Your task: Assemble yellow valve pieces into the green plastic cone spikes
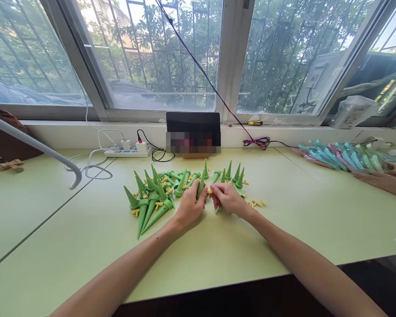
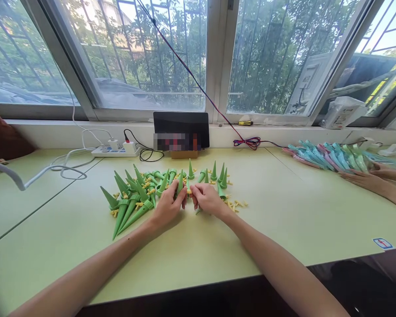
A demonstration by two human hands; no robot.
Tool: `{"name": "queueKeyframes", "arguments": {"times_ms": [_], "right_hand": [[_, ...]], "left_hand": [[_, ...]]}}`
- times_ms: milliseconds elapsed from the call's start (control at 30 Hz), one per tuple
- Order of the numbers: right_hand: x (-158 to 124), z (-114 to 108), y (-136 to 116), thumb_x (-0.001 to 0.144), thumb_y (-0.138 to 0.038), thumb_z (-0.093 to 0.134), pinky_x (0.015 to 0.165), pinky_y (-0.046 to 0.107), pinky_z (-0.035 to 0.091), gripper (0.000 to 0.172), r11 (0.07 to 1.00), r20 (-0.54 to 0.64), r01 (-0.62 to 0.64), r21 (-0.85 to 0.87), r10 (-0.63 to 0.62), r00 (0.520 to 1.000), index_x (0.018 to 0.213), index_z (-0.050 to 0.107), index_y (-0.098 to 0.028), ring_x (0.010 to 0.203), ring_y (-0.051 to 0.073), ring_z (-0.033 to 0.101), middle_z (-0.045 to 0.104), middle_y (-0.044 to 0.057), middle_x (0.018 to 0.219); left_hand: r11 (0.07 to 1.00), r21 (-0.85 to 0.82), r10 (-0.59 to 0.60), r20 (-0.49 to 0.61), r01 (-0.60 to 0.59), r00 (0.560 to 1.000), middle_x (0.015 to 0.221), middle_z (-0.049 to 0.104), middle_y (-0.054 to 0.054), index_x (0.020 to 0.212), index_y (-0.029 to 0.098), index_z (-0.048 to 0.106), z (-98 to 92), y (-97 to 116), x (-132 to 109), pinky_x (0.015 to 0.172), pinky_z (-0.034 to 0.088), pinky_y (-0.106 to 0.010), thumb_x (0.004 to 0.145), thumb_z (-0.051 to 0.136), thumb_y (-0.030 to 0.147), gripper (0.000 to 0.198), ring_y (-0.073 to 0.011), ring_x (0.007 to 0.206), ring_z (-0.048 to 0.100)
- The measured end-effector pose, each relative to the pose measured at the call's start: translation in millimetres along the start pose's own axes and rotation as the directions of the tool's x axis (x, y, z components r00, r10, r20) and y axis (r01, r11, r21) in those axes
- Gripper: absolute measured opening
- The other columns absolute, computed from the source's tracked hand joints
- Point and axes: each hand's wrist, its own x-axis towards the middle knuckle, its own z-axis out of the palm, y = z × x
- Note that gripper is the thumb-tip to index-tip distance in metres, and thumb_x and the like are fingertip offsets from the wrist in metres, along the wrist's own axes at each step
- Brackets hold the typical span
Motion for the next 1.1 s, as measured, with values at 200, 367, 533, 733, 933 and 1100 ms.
{"name": "queueKeyframes", "arguments": {"times_ms": [200, 367, 533, 733, 933, 1100], "right_hand": [[-0.3, -0.4, -2.4, 0.088, -0.049, 0.062, 0.043, 0.022, 0.046, 0.03, 0.997, -0.045, 0.008, 0.071, -0.005, 0.999, 0.092, 0.056, -0.02, 0.056, 0.012, 0.061, 0.062, 0.0, 0.075], [-0.4, -1.1, -1.9, 0.085, -0.043, 0.067, 0.044, 0.022, 0.046, 0.027, 0.996, -0.034, 0.037, 0.08, -0.035, 0.999, 0.089, 0.056, -0.019, 0.056, 0.012, 0.06, 0.06, -0.001, 0.075], [-0.5, -1.8, -2.1, 0.089, -0.047, 0.06, 0.045, 0.024, 0.045, 0.03, 0.999, -0.005, 0.016, 0.034, -0.016, 1.0, 0.079, 0.054, -0.02, 0.05, 0.012, 0.057, 0.058, -0.002, 0.061], [-1.2, -2.1, -2.6, 0.095, -0.049, 0.049, 0.047, 0.024, 0.044, 0.041, 0.999, 0.003, 0.011, -0.046, -0.011, 1.0, 0.066, 0.049, -0.02, 0.044, 0.011, 0.052, 0.052, -0.003, 0.05], [-2.0, -0.9, -5.0, 0.09, -0.052, 0.06, 0.043, 0.023, 0.043, 0.034, 0.998, -0.013, 0.018, 0.062, -0.017, 1.0, 0.082, 0.056, -0.019, 0.049, 0.011, 0.056, 0.059, -0.002, 0.067], [-2.9, -0.5, -5.4, 0.084, -0.048, 0.068, 0.046, 0.023, 0.045, 0.031, 0.996, -0.006, 0.031, 0.086, -0.031, 1.0, 0.086, 0.057, -0.019, 0.053, 0.011, 0.058, 0.06, -0.001, 0.073]], "left_hand": [[0.999, -0.035, -0.034, -0.015, 0.033, 0.999, 0.064, 0.055, 0.006, 0.084, 0.022, 0.043, -1.1, 0.5, 1.3, 0.061, 0.043, -0.027, 0.098, 0.046, 0.042, 0.025, -0.0117, 0.054, 0.053], [0.998, -0.049, -0.037, -0.008, 0.037, 0.999, 0.064, 0.054, 0.006, 0.086, 0.022, 0.043, -1.5, 0.4, 1.0, 0.059, 0.043, -0.027, 0.099, 0.045, 0.042, 0.024, -0.0114, 0.052, 0.052], [0.999, 0.048, 0.011, -0.007, -0.011, 1.0, 0.064, 0.054, 0.005, 0.084, 0.023, 0.042, -0.8, -2.1, -0.2, 0.061, 0.04, -0.028, 0.099, 0.044, 0.04, 0.024, -0.0125, 0.056, 0.051], [0.994, 0.098, 0.051, 0.014, -0.053, 0.999, 0.066, 0.056, 0.004, 0.087, 0.022, 0.044, 0.2, -4.8, -1.1, 0.065, 0.04, -0.029, 0.1, 0.043, 0.039, 0.021, -0.0134, 0.058, 0.051], [1.0, 0.018, 0.003, -0.002, -0.003, 1.0, 0.066, 0.055, 0.005, 0.084, 0.022, 0.042, -0.5, -1.3, -0.2, 0.062, 0.041, -0.028, 0.1, 0.044, 0.04, 0.023, -0.0123, 0.057, 0.052], [1.0, -0.019, -0.016, -0.003, 0.016, 1.0, 0.064, 0.055, 0.005, 0.084, 0.023, 0.042, -1.0, -0.9, 0.1, 0.061, 0.041, -0.027, 0.099, 0.045, 0.041, 0.024, -0.012, 0.054, 0.052]]}}
